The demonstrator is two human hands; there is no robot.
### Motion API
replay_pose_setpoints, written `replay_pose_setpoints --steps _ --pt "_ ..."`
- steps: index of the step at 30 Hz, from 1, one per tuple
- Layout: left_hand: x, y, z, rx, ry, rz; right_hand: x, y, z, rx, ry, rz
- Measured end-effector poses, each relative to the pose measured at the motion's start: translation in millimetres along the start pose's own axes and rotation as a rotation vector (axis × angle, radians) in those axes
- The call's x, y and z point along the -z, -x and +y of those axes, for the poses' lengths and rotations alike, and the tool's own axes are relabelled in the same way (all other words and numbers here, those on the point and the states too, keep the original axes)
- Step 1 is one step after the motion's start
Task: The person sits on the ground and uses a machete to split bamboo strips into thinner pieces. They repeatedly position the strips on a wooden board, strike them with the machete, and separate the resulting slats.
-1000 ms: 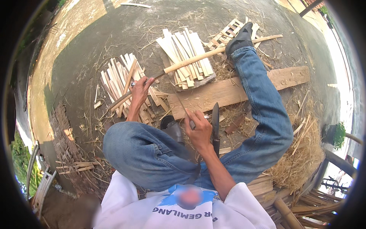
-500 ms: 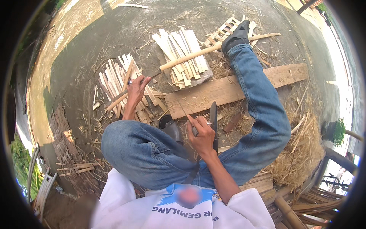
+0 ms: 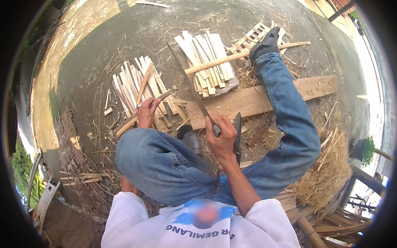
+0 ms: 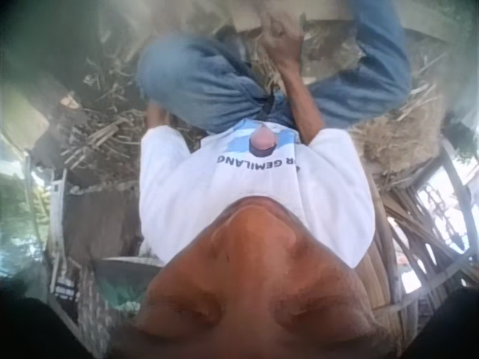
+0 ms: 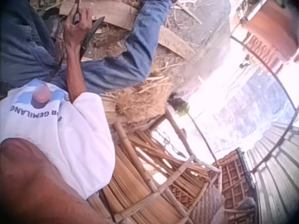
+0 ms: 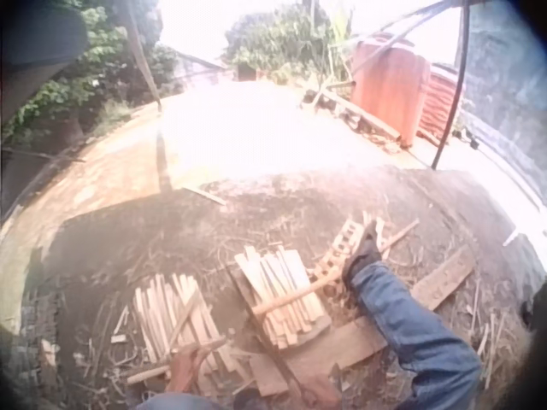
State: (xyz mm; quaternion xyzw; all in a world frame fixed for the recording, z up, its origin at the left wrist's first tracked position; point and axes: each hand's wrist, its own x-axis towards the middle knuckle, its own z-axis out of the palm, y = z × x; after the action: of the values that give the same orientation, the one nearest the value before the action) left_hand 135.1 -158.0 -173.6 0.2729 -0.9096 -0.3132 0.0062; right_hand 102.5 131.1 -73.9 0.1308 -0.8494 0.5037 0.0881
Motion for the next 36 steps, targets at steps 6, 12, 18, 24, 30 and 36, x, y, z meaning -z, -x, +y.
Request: replay_pose_setpoints --steps 6,12,18,24,30,36 --pt "-55 11 20 -0.188 -0.13 0.02 65 -13 5 -0.017 0.123 0.13" --pt "-38 0 27 -0.136 -0.087 0.068 92 -4 8 -0.088 0.127 0.227" --pt "-34 -62 87 -0.173 0.187 0.089 113 13 0 -0.079 0.144 0.305" --pt "-64 -107 101 0.14 0.503 -0.16 155 37 -35 -0.084 0.183 0.419" --pt "-19 -90 89 0.21 0.783 -0.252 179 55 -57 -0.019 0.189 0.471" --pt "71 -56 11 0.167 0.605 -0.253 165 44 -66 -0.049 0.085 0.501"
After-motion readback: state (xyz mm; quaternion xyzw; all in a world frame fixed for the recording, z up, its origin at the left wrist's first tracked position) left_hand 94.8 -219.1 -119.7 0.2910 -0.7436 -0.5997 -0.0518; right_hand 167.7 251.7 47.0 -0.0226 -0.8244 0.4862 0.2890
